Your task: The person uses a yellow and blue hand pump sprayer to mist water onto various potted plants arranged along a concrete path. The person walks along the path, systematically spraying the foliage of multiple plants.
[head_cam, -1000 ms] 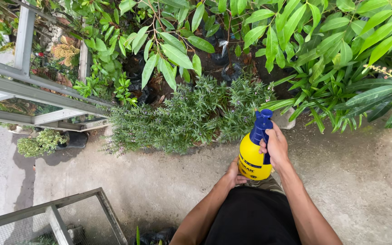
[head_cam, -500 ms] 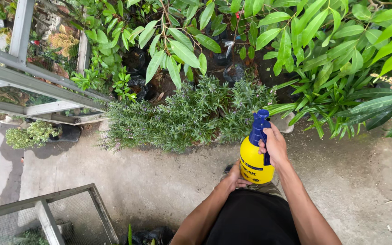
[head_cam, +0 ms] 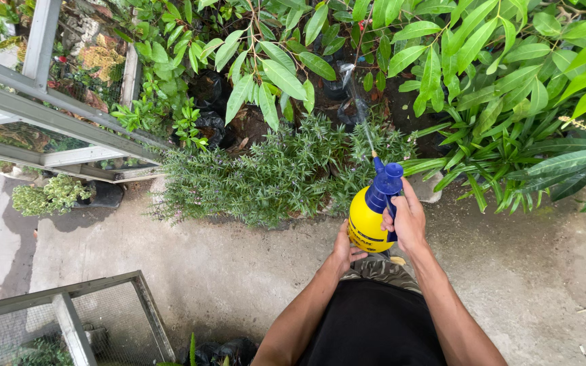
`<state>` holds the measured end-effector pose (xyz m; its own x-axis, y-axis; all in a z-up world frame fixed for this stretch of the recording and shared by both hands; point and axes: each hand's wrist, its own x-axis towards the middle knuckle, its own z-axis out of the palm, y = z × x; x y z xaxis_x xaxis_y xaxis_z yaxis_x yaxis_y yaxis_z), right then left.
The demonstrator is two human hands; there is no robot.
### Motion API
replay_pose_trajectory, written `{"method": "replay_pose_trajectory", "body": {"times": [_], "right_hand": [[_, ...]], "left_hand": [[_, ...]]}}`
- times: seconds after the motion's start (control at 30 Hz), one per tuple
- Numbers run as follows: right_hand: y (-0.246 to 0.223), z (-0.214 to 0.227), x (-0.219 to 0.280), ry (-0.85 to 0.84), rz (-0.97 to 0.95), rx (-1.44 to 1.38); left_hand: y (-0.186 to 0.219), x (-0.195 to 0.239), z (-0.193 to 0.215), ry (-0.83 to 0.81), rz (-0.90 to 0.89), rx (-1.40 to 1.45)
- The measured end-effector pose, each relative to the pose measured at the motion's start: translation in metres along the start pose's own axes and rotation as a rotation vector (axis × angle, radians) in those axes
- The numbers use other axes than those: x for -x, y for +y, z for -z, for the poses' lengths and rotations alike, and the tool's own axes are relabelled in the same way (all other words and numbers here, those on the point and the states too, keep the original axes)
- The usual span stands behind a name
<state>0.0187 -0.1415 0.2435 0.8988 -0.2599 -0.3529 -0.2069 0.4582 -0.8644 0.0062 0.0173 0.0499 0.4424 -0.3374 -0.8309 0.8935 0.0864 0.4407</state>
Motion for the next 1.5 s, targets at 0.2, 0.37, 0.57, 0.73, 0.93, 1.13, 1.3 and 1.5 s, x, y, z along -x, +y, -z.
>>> {"method": "replay_pose_trajectory", "body": {"times": [0.2, 0.37, 0.57, 0.73, 0.93, 1.13, 1.3, 1.5], "right_hand": [[-0.003, 0.001, 0.000, -0.013, -0.005, -0.009], [-0.003, 0.003, 0.000, 0.000, -0.027, -0.039], [-0.003, 0.002, -0.003, -0.024, 0.018, -0.009], [-0.005, 0.001, -0.006, -0.037, 0.016, -0.030], [-0.001, 0.001, -0.006, -0.013, 0.019, -0.018], [0.004, -0.001, -0.005, -0.008, 0.014, -0.040], [0.011, 0.000, -0.003, -0.011, 0.005, 0.007], [0.016, -0.003, -0.010, 0.039, -0.032, -0.023]], "left_hand": [[0.008, 0.002, -0.003, 0.044, -0.059, 0.068], [0.014, 0.002, -0.002, 0.032, -0.079, 0.139], [0.018, 0.000, -0.005, 0.043, -0.110, 0.181], [0.021, -0.001, -0.005, 0.044, -0.117, 0.195], [0.016, -0.004, -0.002, 0.046, -0.114, 0.207], [0.013, -0.008, 0.005, 0.085, -0.096, 0.187], [0.006, -0.010, 0.012, 0.069, -0.080, 0.185], [0.010, -0.008, 0.014, 0.110, -0.067, 0.193]]}}
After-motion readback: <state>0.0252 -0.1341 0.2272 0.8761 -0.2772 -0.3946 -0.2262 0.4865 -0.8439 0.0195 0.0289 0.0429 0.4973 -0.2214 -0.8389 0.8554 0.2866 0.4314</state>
